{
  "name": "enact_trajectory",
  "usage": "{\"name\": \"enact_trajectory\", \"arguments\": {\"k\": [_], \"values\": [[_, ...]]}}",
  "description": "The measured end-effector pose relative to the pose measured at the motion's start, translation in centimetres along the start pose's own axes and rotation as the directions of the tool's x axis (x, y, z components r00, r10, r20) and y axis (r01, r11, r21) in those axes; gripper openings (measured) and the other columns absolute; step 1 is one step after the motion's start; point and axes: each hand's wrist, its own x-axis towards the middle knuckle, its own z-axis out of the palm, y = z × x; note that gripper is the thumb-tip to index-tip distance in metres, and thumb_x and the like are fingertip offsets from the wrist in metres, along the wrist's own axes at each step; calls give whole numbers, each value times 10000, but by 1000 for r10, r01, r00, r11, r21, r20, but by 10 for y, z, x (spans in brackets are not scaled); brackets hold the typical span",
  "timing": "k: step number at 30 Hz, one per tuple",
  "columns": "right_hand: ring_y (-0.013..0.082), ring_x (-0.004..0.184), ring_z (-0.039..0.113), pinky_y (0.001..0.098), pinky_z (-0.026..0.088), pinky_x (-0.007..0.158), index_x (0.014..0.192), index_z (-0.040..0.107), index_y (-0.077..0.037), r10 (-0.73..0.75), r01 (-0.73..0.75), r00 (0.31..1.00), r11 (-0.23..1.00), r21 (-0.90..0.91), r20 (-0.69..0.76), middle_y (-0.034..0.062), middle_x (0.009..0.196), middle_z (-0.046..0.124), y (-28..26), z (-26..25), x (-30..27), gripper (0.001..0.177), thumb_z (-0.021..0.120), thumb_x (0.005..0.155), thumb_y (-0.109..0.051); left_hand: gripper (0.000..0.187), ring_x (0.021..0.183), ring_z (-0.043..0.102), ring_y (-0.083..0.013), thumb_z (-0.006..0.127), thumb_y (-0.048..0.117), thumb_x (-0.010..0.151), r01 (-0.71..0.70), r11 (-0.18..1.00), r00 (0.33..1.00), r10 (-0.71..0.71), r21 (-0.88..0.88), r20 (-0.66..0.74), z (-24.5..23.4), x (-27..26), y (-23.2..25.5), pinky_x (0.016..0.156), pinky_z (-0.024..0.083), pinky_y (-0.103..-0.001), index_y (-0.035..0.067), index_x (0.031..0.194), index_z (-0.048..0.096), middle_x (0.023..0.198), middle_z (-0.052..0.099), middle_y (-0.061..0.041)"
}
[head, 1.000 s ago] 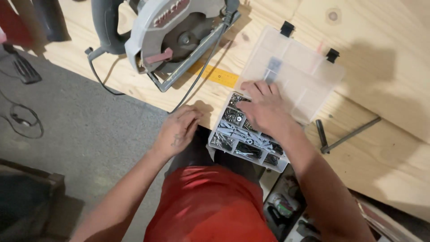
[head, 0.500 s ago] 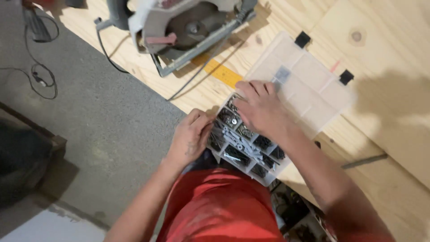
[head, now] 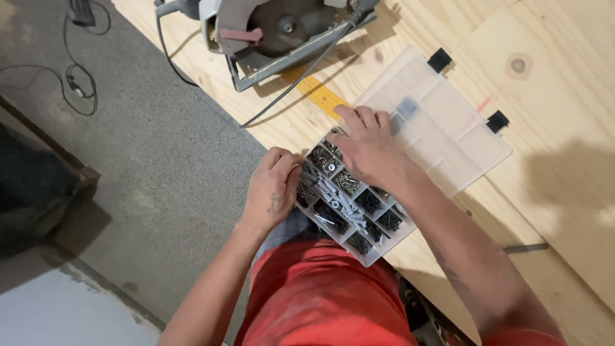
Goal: Searching for and selecting specific hardware from an organizer to assemble a wooden frame on a workbench.
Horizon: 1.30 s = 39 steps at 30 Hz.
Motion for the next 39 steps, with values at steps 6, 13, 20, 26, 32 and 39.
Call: {"name": "enact_trajectory", "arguments": {"k": [6, 13, 20, 26, 32, 39], "values": [[357, 1295, 479, 509, 398, 964, 1140, 755, -279, 24, -7, 960, 998, -62, 280, 77, 1503, 454, -12, -33, 21, 300, 751, 842, -246, 101, 848, 678, -430, 626, 90, 963, 1, 999, 1000, -1, -41, -6, 10, -14, -15, 671, 580, -482, 102, 1053, 671, 944, 601, -112], [308, 1342, 454, 464, 406, 976, 1069, 772, -287, 5, 33, 906, 996, -82, 423, 32, 1530, 453, -22, -50, 28, 185, 692, 906, -249, 93, 833, 678, -451, 649, 42, 944, -4, 995, 998, -1, -98, -57, 2, -17, -21, 671, 575, -492, 73, 1029, 670, 919, 620, -134], [328, 1272, 476, 472, 408, 945, 917, 781, -175, -116, 125, 966, 992, -27, 233, 9, 1453, 493, 11, -21, 11, 143, 697, 890, -288, 95, 875, 685, -432, 680, 87, 944, 33, 998, 996, -37, -56, -80, 7, -22, -30, 715, 577, -502, 81, 1040, 676, 937, 636, -133], [320, 1203, 584, 467, 472, 953, 1019, 703, -145, -13, 41, 997, 935, 353, -80, 44, 1341, 558, 37, 4, -12, 175, 651, 990, -310, 102, 843, 675, -443, 664, 71, 952, -7, 993, 997, -3, -120, -76, 10, -11, -17, 693, 566, -485, 83, 1052, 674, 947, 620, -128], [230, 669, 580, 275, 476, 505, 1005, 508, 14, 432, 90, 899, -341, 936, 71, 224, 930, 579, 48, 29, -36, 185, 468, 826, 29, 102, 853, 658, -419, 672, 57, 915, -87, 995, 994, 84, -40, -71, 48, 8, -16, 686, 545, -482, 93, 1006, 702, 985, 583, -118], [271, 647, 632, 440, 508, 561, 1088, 770, -167, 223, -183, 975, 748, 638, 17, 106, 759, 721, 18, 0, -18, 178, 664, 946, -172, 302, 1055, 544, -351, 449, 118, 996, -64, 864, 979, -42, 499, 199, 34, 32, 37, 834, 464, -428, 98, 1241, 623, 1252, 463, -140]]}}
